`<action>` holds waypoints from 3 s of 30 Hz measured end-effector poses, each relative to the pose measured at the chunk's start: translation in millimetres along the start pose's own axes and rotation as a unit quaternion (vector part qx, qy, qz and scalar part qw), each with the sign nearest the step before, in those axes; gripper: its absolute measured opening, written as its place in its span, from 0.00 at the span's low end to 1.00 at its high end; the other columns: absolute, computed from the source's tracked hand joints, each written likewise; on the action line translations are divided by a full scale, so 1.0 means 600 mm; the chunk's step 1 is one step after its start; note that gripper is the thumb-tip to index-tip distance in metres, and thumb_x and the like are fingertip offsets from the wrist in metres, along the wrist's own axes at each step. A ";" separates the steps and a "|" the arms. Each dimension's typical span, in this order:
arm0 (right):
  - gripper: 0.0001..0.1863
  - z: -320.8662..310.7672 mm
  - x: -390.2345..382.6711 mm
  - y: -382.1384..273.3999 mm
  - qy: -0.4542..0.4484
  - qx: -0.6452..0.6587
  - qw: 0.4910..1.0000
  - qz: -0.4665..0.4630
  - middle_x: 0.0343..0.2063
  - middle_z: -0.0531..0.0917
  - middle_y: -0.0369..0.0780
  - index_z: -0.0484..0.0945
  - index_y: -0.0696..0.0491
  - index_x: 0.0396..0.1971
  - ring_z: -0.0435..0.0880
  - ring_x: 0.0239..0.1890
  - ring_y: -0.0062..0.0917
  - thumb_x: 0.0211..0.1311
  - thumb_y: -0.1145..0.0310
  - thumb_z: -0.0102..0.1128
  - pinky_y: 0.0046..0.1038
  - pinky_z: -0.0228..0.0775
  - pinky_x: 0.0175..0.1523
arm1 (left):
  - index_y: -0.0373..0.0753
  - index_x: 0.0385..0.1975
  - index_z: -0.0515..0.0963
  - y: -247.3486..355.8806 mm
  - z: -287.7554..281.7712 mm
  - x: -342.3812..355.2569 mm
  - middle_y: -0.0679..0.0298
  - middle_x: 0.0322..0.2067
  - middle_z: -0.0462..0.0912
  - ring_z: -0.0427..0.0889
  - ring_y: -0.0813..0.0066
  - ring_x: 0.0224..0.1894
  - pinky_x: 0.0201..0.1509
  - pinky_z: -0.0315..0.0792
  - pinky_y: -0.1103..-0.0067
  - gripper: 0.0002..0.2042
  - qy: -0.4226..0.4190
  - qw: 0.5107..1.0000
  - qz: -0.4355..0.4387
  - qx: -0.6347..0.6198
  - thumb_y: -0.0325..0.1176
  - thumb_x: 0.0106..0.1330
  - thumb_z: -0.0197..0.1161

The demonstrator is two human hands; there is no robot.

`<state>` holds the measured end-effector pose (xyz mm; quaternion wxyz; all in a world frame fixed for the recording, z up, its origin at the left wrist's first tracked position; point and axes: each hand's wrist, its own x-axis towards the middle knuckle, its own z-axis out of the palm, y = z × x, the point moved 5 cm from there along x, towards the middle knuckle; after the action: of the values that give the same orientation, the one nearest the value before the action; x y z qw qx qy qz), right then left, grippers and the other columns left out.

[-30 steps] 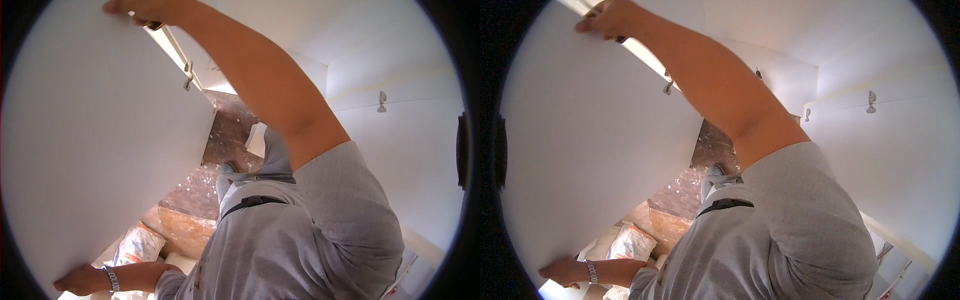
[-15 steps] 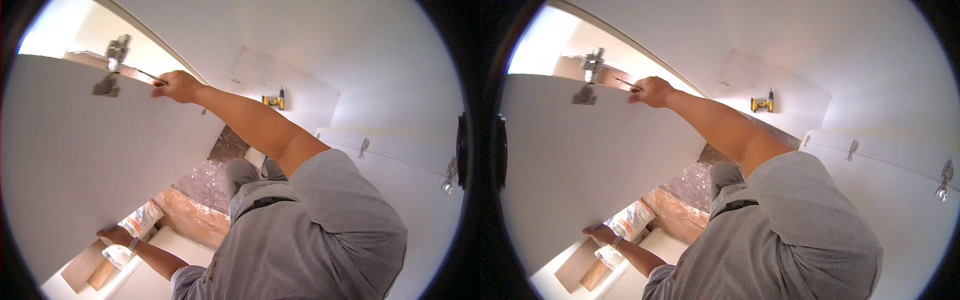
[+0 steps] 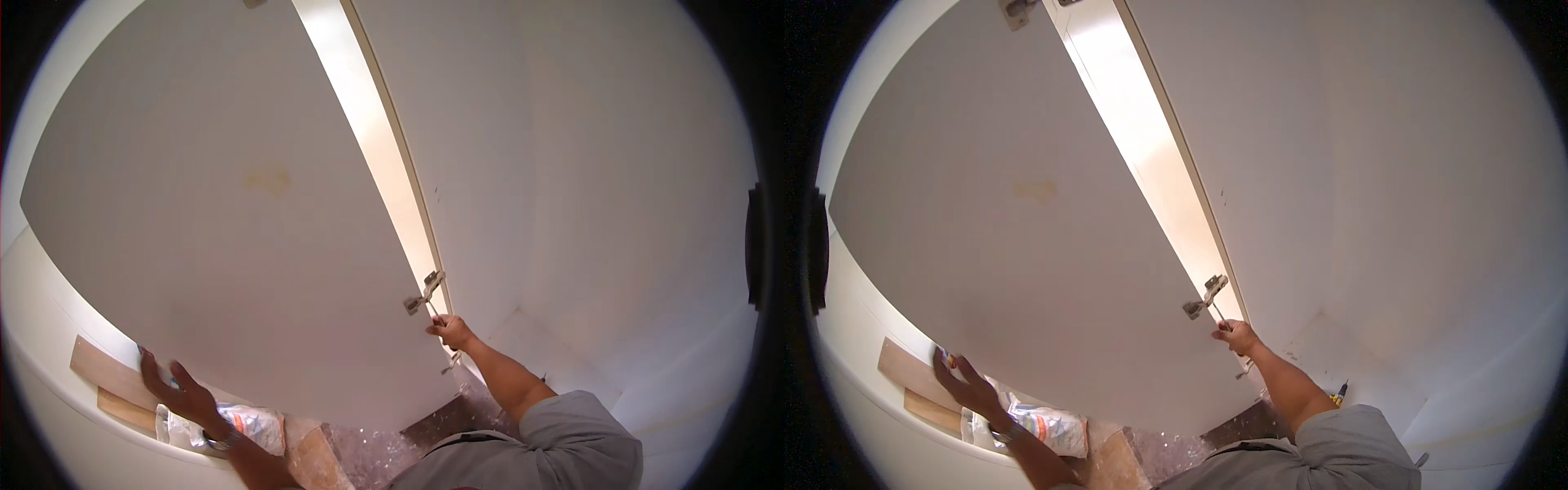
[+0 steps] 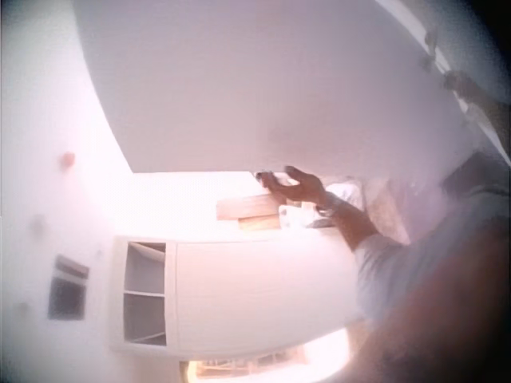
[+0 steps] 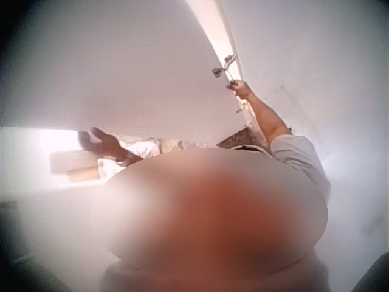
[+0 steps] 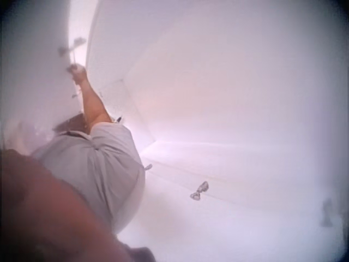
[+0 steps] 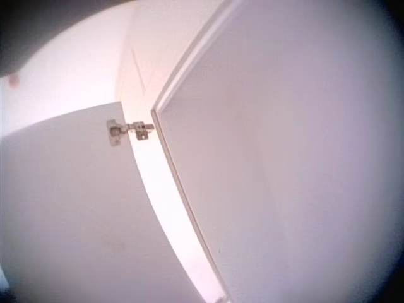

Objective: The person installs a hinge on a white cabinet door using a drill and a screwdriver.

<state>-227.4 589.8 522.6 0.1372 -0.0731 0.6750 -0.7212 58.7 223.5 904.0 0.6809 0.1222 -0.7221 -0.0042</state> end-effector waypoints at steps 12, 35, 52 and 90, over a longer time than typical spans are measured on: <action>0.22 -0.003 0.007 -0.003 -0.010 -0.008 1.000 0.026 0.21 0.77 0.30 0.79 0.54 0.47 0.72 0.16 0.14 0.58 0.57 0.70 0.20 0.66 0.22 | 0.44 0.61 0.71 0.453 0.170 0.597 0.57 0.62 0.71 0.67 0.57 0.66 0.67 0.63 0.63 0.32 0.125 0.925 0.358 0.013 0.62 0.65 0.54; 0.27 -0.193 -0.185 -0.505 0.127 0.050 0.984 -0.116 0.39 0.78 0.37 0.64 0.58 0.58 0.77 0.32 0.20 0.59 0.71 0.60 0.23 0.69 0.29 | 0.43 0.43 0.82 0.613 0.233 0.493 0.66 0.64 0.67 0.58 0.65 0.70 0.74 0.48 0.59 0.18 0.049 0.867 0.496 -0.001 0.48 0.62 0.62; 0.19 -0.083 -0.359 -0.932 0.268 -0.358 0.779 -0.439 0.30 0.81 0.41 0.78 0.59 0.50 0.78 0.31 0.24 0.59 0.69 0.57 0.28 0.70 0.40 | 0.41 0.38 0.84 0.651 0.246 0.522 0.68 0.70 0.55 0.41 0.66 0.75 0.74 0.38 0.49 0.15 -0.113 0.905 0.391 0.123 0.43 0.55 0.63; 0.15 0.056 -0.173 -1.181 0.051 0.201 0.841 -0.499 0.31 0.75 0.42 0.73 0.61 0.40 0.74 0.32 0.31 0.63 0.63 0.55 0.38 0.70 0.38 | 0.46 0.57 0.74 0.618 0.221 0.541 0.68 0.65 0.68 0.53 0.67 0.72 0.76 0.39 0.57 0.22 0.042 0.877 0.463 -0.117 0.45 0.66 0.58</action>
<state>-189.2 624.8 1237.9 -0.2644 -0.3344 0.3935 -0.8145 -149.1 502.6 1277.2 0.6444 -0.3071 -0.6607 0.2322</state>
